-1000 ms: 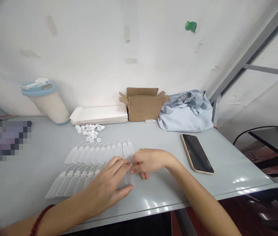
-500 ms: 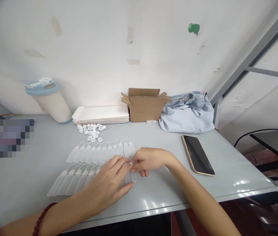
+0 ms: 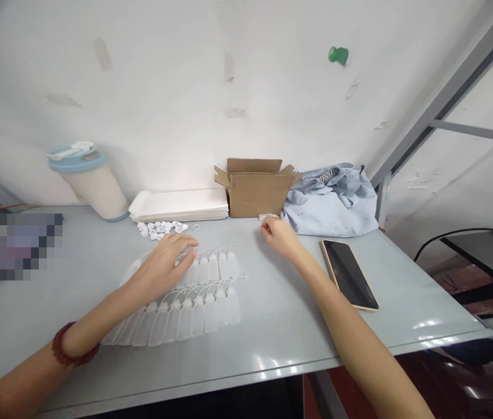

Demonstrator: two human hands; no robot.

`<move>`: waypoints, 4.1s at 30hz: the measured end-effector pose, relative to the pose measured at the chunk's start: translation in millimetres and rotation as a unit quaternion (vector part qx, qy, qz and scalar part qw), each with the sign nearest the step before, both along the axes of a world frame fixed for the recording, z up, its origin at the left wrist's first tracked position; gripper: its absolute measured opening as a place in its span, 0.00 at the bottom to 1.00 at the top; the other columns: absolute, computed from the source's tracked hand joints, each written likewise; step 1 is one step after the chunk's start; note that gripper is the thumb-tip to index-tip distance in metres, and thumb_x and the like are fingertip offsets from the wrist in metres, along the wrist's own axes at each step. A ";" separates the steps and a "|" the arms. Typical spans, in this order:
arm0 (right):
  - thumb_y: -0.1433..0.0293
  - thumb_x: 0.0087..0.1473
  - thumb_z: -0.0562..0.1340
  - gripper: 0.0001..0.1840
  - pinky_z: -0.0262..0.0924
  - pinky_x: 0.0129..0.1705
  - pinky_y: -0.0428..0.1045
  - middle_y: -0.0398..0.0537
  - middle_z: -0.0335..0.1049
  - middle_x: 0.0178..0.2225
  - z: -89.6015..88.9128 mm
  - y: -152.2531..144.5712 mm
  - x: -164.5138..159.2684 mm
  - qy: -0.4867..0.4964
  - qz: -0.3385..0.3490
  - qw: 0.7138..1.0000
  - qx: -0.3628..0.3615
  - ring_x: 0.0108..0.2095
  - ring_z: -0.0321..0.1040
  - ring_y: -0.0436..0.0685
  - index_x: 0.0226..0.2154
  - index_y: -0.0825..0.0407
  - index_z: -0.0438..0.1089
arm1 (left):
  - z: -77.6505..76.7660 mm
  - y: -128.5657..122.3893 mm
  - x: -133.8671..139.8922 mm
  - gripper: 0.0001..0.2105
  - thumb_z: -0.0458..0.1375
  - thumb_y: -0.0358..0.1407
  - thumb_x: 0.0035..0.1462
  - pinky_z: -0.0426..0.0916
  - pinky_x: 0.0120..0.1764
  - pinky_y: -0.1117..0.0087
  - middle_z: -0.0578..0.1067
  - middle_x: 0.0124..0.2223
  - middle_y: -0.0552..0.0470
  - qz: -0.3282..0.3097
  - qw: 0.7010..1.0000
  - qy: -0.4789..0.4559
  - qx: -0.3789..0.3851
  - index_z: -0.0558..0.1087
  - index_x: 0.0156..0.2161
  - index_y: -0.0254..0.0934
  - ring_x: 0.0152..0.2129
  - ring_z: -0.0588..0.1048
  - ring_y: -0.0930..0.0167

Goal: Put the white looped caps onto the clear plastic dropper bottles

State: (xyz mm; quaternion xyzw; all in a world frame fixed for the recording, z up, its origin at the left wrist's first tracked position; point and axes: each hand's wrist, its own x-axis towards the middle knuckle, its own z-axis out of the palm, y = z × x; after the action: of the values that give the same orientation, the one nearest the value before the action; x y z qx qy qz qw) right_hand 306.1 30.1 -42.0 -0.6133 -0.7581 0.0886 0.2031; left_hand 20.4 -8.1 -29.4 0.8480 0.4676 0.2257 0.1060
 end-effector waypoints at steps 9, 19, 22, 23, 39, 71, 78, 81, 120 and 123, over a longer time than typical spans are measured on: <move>0.76 0.53 0.51 0.21 0.58 0.50 0.59 0.61 0.62 0.51 -36.5 24.4 25.0 -0.090 -0.009 0.989 0.117 0.51 0.59 0.66 0.50 0.57 0.62 | 7.1 84.4 -0.1 0.18 0.45 0.26 0.50 0.66 0.48 0.64 0.78 0.42 0.45 -0.031 0.993 0.101 -0.057 0.77 0.40 0.32 0.43 0.74 0.63; 0.75 0.56 0.51 0.17 0.57 0.47 0.60 0.62 0.62 0.45 -40.3 23.3 25.5 -0.139 -0.010 0.981 0.133 0.44 0.58 0.67 0.47 0.57 0.67 | 16.3 66.9 -4.9 0.15 0.47 0.32 0.53 0.67 0.38 0.67 0.79 0.38 0.47 -0.022 0.998 0.040 -0.031 0.77 0.36 0.36 0.33 0.75 0.65; 0.76 0.56 0.51 0.16 0.55 0.47 0.60 0.62 0.65 0.43 -38.5 21.1 21.2 -0.140 -0.003 0.982 0.129 0.43 0.57 0.67 0.44 0.58 0.68 | 20.5 45.4 -13.0 0.14 0.48 0.36 0.56 0.67 0.35 0.68 0.78 0.37 0.49 -0.011 1.000 -0.024 -0.017 0.76 0.37 0.37 0.30 0.74 0.67; 0.77 0.56 0.50 0.15 0.55 0.46 0.59 0.62 0.66 0.41 -37.6 20.3 19.1 -0.137 -0.001 0.982 0.128 0.43 0.57 0.67 0.43 0.58 0.68 | 20.4 38.0 -15.6 0.13 0.49 0.37 0.57 0.67 0.34 0.68 0.78 0.36 0.49 -0.007 0.998 -0.054 -0.010 0.75 0.36 0.37 0.30 0.74 0.67; 0.66 0.52 0.63 0.08 0.61 0.39 0.49 0.46 0.63 0.37 17.1 -64.0 -78.5 0.476 0.141 0.868 -0.020 0.38 0.64 0.53 0.31 0.50 0.63 | 25.2 -21.4 -4.1 0.06 0.57 0.35 0.55 0.73 0.37 0.69 0.78 0.35 0.53 0.021 0.965 -0.255 -0.053 0.75 0.35 0.38 0.32 0.76 0.69; 0.70 0.57 0.59 0.09 0.65 0.42 0.53 0.50 0.66 0.40 6.7 -86.1 -97.2 0.370 0.186 0.904 0.100 0.41 0.66 0.56 0.42 0.47 0.65 | 28.3 -30.0 3.9 0.06 0.64 0.36 0.47 0.73 0.40 0.67 0.77 0.34 0.52 0.024 0.853 -0.425 -0.301 0.74 0.30 0.37 0.34 0.76 0.69; 0.70 0.56 0.60 0.11 0.66 0.42 0.52 0.49 0.68 0.39 8.0 -85.6 -95.0 0.322 0.200 0.919 0.112 0.40 0.67 0.55 0.44 0.48 0.65 | 24.9 -29.5 3.5 0.04 0.63 0.34 0.48 0.73 0.40 0.68 0.75 0.35 0.52 -0.030 0.846 -0.437 -0.303 0.72 0.29 0.36 0.35 0.75 0.70; 0.69 0.56 0.60 0.12 0.67 0.41 0.51 0.49 0.69 0.40 6.4 -86.7 -95.9 0.309 0.191 0.926 0.098 0.39 0.69 0.55 0.45 0.47 0.65 | 23.6 -31.2 4.5 0.04 0.63 0.33 0.49 0.72 0.40 0.67 0.75 0.35 0.51 -0.041 0.853 -0.433 -0.288 0.72 0.30 0.36 0.36 0.75 0.69; 0.71 0.57 0.59 0.11 0.64 0.35 0.48 0.50 0.72 0.36 7.5 -71.3 -85.6 0.275 0.149 0.938 0.147 0.33 0.68 0.53 0.44 0.54 0.68 | -6.8 26.0 -25.9 0.17 0.43 0.38 0.64 0.61 0.49 0.58 0.73 0.46 0.43 -0.144 0.985 0.091 -0.025 0.74 0.41 0.36 0.47 0.67 0.61; 0.71 0.57 0.59 0.11 0.63 0.36 0.49 0.50 0.73 0.36 8.6 -71.9 -85.3 0.274 0.146 0.940 0.140 0.33 0.68 0.53 0.44 0.53 0.68 | -1.1 23.7 -25.6 0.16 0.45 0.38 0.63 0.62 0.47 0.59 0.74 0.45 0.44 -0.115 0.992 0.029 -0.042 0.75 0.39 0.36 0.46 0.67 0.61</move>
State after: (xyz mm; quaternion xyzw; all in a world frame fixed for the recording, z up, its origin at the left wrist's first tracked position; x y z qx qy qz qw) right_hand 220.8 -41.8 -33.4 -0.4137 -0.7588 0.1751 0.4715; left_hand -5.3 15.6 -30.4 0.8973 0.3788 0.1670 0.1535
